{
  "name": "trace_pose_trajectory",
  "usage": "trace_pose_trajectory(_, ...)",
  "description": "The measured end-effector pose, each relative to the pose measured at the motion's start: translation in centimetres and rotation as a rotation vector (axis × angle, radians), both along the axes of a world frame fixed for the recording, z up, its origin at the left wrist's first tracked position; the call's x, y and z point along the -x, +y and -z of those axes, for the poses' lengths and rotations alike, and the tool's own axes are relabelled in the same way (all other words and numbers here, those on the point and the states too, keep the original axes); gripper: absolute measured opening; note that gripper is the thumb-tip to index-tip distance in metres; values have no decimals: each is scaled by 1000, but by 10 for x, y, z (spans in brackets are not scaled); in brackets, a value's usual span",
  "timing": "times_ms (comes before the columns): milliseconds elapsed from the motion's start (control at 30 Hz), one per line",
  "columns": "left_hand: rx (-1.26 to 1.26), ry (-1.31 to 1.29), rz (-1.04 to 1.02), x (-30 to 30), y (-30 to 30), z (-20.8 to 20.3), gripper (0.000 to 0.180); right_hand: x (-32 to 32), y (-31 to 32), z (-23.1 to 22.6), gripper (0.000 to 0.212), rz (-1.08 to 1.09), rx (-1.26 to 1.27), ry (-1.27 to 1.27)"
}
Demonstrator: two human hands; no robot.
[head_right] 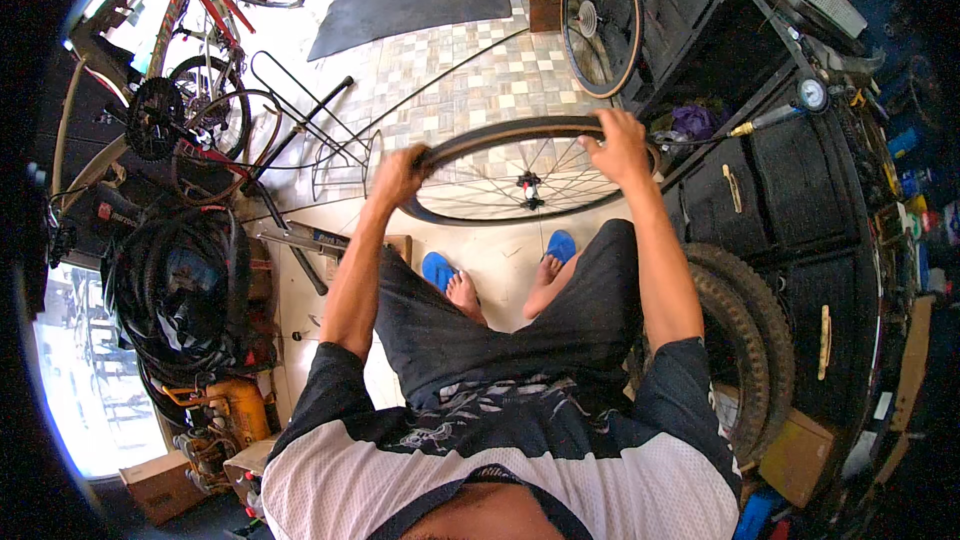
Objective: The person installs a bicycle tire onto a wheel rim, first seating the inner tube and then pressing the tire bead into place. They use a floor pump to inflate the tire and check the fit, then attach a valve cap.
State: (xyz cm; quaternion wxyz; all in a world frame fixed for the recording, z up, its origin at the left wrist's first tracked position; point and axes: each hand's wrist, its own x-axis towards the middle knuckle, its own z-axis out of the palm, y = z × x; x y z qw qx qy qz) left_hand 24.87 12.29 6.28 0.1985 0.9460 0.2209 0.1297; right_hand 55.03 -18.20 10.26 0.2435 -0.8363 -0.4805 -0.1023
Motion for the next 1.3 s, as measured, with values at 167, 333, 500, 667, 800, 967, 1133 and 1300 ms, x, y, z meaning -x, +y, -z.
trace_pose_trajectory(167,30,-233,265,-60,-55,-83,29,47,44,-48,48,-249,-376,123)
trace_pose_trajectory(333,-51,-155,153,-57,-58,-68,47,79,84,-18,68,-88,7,116)
trace_pose_trajectory(500,-43,-88,-108,-45,-45,-40,60,76,88,3,67,9,-84,126)
trace_pose_trajectory(667,-82,-152,-267,-57,-42,-28,54,70,100,3,58,52,19,175)
trace_pose_trajectory(800,-93,-107,-308,-60,-44,-25,49,64,102,1,59,69,94,228)
trace_pose_trajectory(967,34,-51,-337,-71,-38,-33,59,51,107,4,59,76,63,250)
trace_pose_trajectory(1133,399,-52,-73,-36,20,-20,71,27,89,16,67,16,-92,193)
trace_pose_trajectory(1300,340,94,-50,56,52,58,48,-30,53,27,62,112,-5,103)
